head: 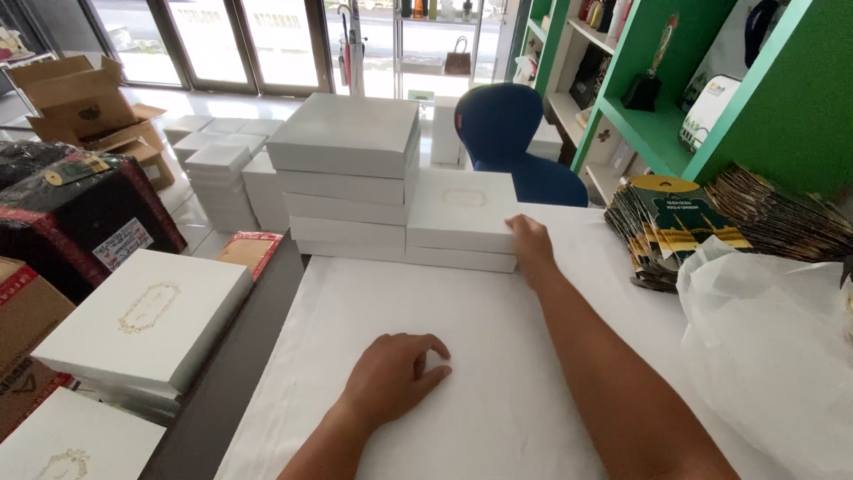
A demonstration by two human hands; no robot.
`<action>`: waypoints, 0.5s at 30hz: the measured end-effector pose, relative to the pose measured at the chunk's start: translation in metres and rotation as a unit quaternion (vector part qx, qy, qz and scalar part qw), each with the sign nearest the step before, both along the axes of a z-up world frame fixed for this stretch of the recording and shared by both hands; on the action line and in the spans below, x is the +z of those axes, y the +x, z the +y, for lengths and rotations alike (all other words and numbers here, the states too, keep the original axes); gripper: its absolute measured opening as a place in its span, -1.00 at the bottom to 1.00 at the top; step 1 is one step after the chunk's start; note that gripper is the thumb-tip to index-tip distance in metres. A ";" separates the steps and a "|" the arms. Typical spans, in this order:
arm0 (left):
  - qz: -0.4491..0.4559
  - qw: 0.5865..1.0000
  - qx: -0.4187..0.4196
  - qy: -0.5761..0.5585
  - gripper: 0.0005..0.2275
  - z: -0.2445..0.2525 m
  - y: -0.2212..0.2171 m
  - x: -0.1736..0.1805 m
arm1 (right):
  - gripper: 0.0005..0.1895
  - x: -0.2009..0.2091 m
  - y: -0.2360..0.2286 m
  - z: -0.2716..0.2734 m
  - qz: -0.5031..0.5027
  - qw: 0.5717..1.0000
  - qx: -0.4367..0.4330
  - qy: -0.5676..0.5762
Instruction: The person wraps ceramic plates in protective paper and places them into individual white boxes.
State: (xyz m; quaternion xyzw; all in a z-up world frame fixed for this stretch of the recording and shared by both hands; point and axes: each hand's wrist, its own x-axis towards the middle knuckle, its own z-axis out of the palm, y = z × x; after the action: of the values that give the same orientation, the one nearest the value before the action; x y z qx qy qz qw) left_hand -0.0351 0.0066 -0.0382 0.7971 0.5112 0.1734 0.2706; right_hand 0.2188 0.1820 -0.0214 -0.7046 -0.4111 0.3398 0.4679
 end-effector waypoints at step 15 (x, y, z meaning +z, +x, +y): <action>-0.018 1.000 0.003 -0.006 -0.87 -0.001 -0.002 0.003 | -0.23 -0.014 -0.014 -0.029 0.032 0.989 0.055 0.136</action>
State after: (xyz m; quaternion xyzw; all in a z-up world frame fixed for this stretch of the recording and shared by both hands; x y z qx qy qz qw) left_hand -0.0370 0.0052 -0.0356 0.7909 0.5092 0.1857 0.2842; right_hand 0.2049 0.1535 -0.0351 -0.5998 -0.4763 0.3282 0.5529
